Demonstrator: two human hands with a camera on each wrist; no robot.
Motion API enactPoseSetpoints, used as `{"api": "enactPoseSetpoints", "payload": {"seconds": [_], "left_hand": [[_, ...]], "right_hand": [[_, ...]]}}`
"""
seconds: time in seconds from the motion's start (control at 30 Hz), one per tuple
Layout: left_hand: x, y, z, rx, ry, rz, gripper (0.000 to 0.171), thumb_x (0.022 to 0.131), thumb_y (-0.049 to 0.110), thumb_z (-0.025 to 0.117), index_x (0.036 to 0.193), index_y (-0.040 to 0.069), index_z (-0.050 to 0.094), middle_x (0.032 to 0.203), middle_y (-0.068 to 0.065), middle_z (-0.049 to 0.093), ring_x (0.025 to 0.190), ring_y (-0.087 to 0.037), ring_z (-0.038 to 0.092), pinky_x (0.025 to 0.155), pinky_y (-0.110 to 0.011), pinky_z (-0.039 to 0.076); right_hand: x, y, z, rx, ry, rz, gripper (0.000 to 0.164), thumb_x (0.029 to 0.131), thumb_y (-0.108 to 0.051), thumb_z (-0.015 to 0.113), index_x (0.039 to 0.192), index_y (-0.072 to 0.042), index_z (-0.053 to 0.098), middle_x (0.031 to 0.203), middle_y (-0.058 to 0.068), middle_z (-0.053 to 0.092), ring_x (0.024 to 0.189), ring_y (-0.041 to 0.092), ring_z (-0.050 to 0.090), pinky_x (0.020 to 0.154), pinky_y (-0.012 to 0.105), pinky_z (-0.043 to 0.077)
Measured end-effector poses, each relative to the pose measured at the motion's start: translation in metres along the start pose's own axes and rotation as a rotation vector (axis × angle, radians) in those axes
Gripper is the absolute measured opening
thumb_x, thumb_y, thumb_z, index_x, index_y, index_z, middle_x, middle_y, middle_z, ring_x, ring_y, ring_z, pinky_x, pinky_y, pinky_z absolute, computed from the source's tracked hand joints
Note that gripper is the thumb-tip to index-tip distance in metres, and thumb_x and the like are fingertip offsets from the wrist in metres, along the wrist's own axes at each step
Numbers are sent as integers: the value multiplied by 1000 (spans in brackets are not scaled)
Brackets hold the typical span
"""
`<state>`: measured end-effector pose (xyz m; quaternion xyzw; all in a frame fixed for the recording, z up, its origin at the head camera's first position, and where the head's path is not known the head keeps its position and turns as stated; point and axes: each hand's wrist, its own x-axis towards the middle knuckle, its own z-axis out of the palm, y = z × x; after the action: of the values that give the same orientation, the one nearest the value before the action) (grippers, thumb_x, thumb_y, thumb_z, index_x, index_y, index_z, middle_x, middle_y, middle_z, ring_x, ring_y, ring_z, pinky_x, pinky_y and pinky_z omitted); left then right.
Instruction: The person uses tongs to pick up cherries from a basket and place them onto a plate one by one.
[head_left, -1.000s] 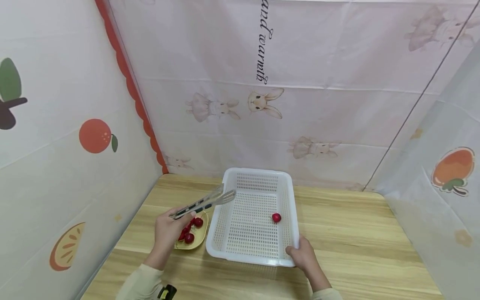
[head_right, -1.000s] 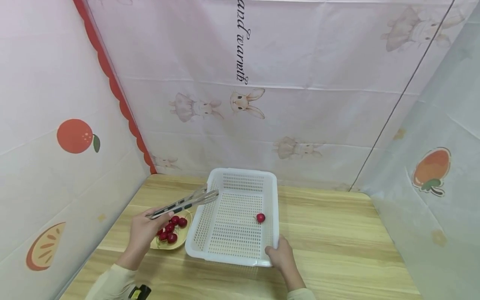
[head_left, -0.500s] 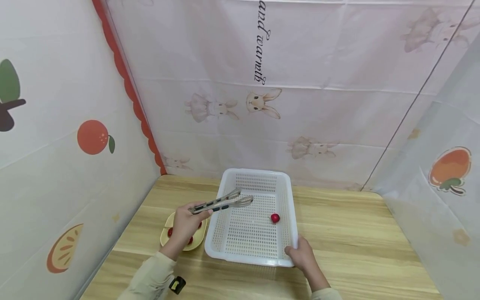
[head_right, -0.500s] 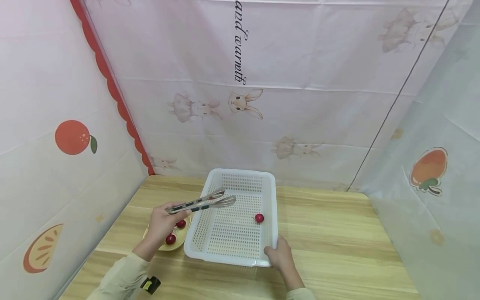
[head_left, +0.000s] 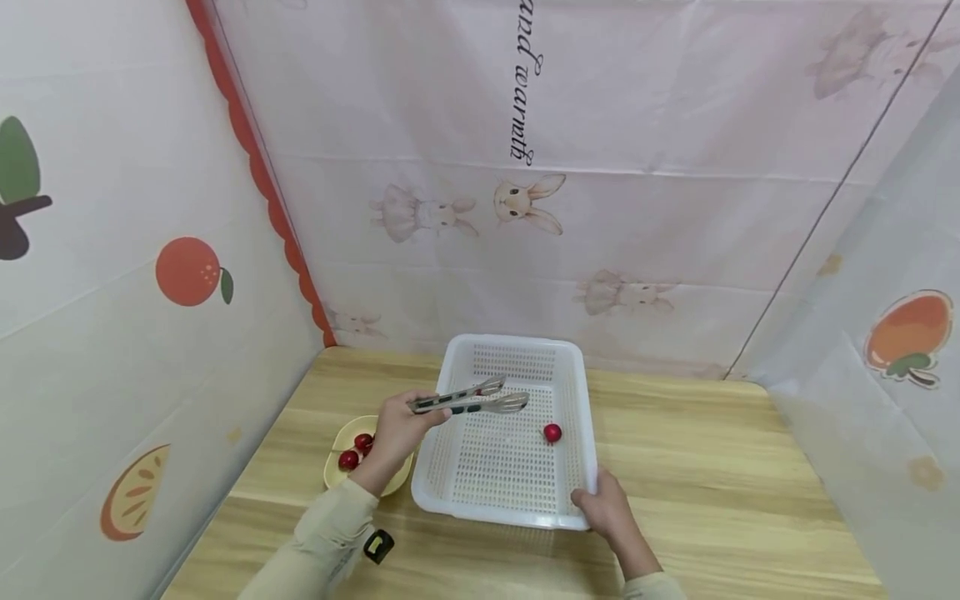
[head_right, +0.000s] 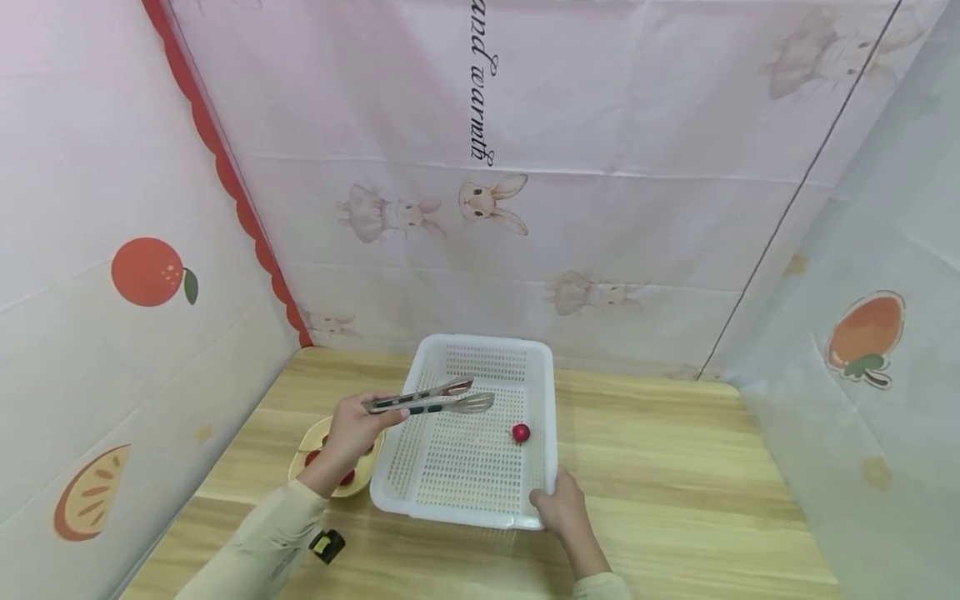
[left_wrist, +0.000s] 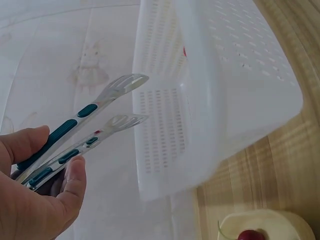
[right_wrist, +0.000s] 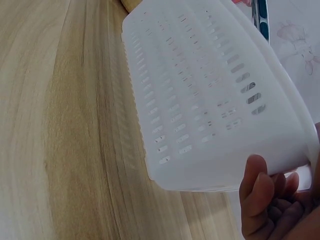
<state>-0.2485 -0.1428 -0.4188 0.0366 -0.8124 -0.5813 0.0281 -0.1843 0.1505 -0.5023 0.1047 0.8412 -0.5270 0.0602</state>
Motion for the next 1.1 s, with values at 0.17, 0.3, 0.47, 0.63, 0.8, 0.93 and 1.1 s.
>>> {"api": "enactPoseSetpoints", "payload": {"seconds": [0.17,0.3,0.47,0.63,0.8,0.93,1.1], "left_hand": [[6,4,14,48,-26,17,27,75,14,76,98,1,69,89,-6,68,83,-21,58,70,-35,46],[10,7,23,61,-57,32,28,76,16,75,98,1,70,90,-6,67,84,-21,58,71,-36,47],[13,11,29,90,-101,33,28,76,17,75,98,1,69,87,-5,66,79,-18,59,65,-32,47],[15,14,38,139,-150,48,23,76,17,75,93,2,68,81,-3,66,69,-16,57,57,-29,46],[18,17,51,204,-172,63,19,75,16,76,85,3,67,73,-1,64,63,-15,54,53,-28,44],[22,20,59,255,-177,80,19,73,18,77,82,5,66,70,1,62,58,-14,50,50,-27,40],[26,21,69,299,-219,101,19,74,17,76,78,5,62,66,1,60,51,-12,44,45,-26,35]], "right_hand": [[0,-1,-2,9,-8,11,60,73,4,54,129,17,37,106,34,54,79,35,61,52,38,52],[0,-2,-3,18,-12,21,60,74,4,54,129,16,37,106,34,54,78,34,62,52,38,52],[0,-1,-2,18,-5,16,59,73,4,54,128,17,37,103,33,55,75,32,62,50,37,52],[1,0,-2,11,0,12,59,73,3,54,128,17,38,101,33,55,73,33,62,48,37,51],[1,2,-2,7,5,17,59,72,3,54,127,18,37,100,33,55,71,30,61,47,37,51],[0,2,-1,11,4,16,58,73,3,54,127,18,38,100,32,55,70,30,61,47,37,50],[0,0,0,6,5,6,58,73,3,54,127,18,38,99,32,55,71,30,61,46,37,50]]}}
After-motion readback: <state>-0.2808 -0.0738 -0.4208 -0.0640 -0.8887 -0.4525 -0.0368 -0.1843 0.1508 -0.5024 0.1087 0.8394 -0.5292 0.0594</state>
